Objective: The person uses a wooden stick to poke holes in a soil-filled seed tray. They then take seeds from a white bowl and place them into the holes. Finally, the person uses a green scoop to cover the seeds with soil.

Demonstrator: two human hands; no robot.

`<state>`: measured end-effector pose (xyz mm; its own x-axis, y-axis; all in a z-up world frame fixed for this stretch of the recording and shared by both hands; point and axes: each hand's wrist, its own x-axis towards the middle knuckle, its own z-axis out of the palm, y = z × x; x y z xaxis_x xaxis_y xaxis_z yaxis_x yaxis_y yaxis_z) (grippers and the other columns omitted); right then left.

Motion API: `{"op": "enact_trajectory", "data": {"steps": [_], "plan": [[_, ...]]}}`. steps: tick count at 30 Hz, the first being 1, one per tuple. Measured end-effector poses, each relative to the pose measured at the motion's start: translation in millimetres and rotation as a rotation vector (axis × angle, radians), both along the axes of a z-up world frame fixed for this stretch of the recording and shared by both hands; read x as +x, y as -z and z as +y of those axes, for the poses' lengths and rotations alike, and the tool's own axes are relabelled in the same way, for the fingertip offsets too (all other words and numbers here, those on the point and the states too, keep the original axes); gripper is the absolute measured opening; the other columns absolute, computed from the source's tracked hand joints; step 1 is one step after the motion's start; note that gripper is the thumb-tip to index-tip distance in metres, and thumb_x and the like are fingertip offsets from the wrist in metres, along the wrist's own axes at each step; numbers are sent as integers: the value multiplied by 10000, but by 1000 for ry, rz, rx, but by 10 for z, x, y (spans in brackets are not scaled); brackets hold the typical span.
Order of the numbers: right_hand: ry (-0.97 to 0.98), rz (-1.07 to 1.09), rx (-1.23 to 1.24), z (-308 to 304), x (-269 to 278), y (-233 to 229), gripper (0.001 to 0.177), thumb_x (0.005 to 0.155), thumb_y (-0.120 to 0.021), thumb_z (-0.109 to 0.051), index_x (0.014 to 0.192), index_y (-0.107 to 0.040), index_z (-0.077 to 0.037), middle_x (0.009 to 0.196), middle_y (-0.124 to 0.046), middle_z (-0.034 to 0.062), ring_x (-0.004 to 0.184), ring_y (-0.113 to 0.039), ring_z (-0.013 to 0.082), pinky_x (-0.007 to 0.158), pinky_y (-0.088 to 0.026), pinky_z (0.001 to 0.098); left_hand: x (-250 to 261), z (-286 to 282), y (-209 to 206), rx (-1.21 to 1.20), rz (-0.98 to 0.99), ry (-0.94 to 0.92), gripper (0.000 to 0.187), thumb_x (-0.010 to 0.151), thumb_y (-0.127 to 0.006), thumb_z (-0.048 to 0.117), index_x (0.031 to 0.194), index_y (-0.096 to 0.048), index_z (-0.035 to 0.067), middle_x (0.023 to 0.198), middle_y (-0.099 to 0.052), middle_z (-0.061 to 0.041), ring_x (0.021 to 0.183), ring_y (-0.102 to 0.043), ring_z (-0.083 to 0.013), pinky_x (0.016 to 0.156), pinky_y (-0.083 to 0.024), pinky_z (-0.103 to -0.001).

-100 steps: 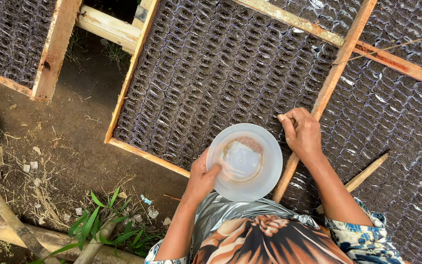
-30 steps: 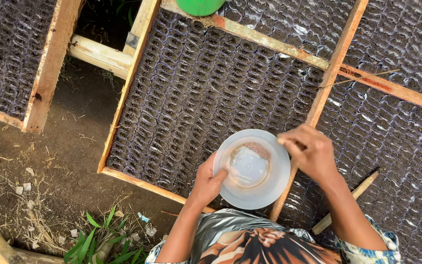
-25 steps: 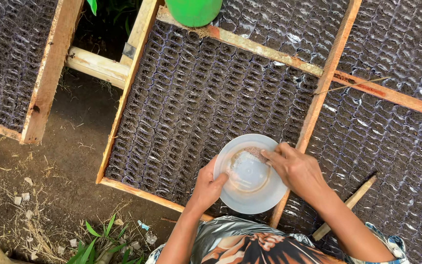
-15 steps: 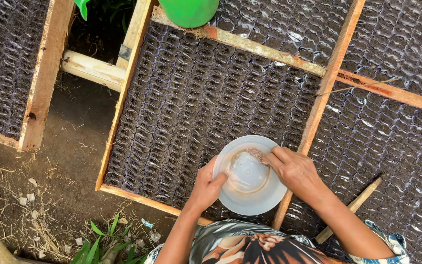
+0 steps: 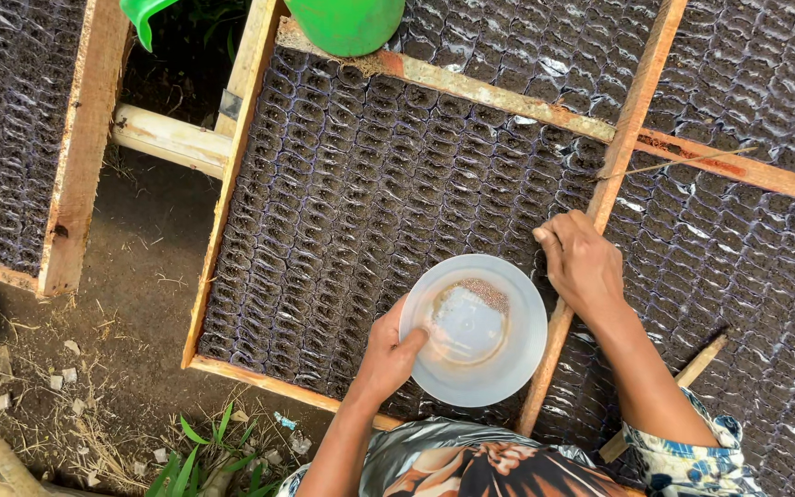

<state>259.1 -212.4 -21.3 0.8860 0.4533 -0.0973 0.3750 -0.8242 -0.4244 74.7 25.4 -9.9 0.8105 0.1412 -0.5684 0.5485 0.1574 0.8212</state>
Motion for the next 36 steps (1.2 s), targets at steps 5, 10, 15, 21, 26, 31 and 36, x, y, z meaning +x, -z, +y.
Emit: {"op": "enact_trajectory", "data": {"steps": [5, 10, 15, 21, 26, 31, 36], "plan": [[0, -1, -29, 33, 47, 4, 286, 1079, -530, -371, 870, -563, -179, 792, -535, 37, 725, -662, 372, 616, -540, 480, -43, -21, 72, -4, -1, -15, 550, 800, -504, -13, 1333, -634, 29, 1089, -732, -217, 978, -595, -246, 770, -509, -434], [14, -25, 0, 12, 113, 73, 292, 1091, -530, -382, 883, -566, -180, 800, -538, 67, 740, -651, 409, 632, -542, 513, 63, -15, -44, 0, -7, -16, 542, 802, -498, -18, 1320, -644, 37, 1049, -732, -225, 947, -591, -260, 765, -509, -441], [16, -49, -58, 83, 153, 38, 312, 1090, -520, -401, 865, -571, -192, 788, -541, 42, 736, -665, 371, 633, -547, 481, 74, -13, 47, 5, -16, -5, 530, 813, -500, -20, 1320, -644, 37, 1055, -737, -236, 941, -593, -250, 750, -510, -438], [25, -89, 8, -9, 95, -157, 273, 1086, -565, -339, 864, -631, -196, 741, -547, -18, 643, -644, 247, 566, -519, 344, 127, 36, -6, 14, 7, 23, 539, 811, -503, -17, 1331, -635, 33, 1067, -729, -227, 955, -594, -249, 754, -507, -448], [-134, 156, 108, 121, -182, -765, 167, 950, -669, -257, 906, -764, -127, 721, -656, 46, 554, -619, 187, 496, -515, 266, 139, 24, 37, -9, -1, 25, 541, 828, -484, -23, 1352, -609, 23, 1087, -721, -246, 954, -591, -260, 766, -504, -442], [-350, 153, -45, 155, -308, -830, 164, 890, -662, -145, 1005, -779, -146, 769, -684, 54, 531, -623, 181, 488, -527, 304, 221, -10, -33, -29, -9, 47, 551, 816, -487, -21, 1348, -618, 35, 1092, -721, -206, 985, -564, -228, 788, -514, -437], [-449, -12, -205, -14, -381, -444, 177, 992, -528, -268, 858, -631, -217, 823, -553, -67, 685, -638, 140, 587, -530, 254, 248, 3, -50, -25, -30, 70, 553, 830, -467, -22, 1361, -608, 37, 1022, -727, -205, 885, -581, -229, 740, -503, -402]]}}
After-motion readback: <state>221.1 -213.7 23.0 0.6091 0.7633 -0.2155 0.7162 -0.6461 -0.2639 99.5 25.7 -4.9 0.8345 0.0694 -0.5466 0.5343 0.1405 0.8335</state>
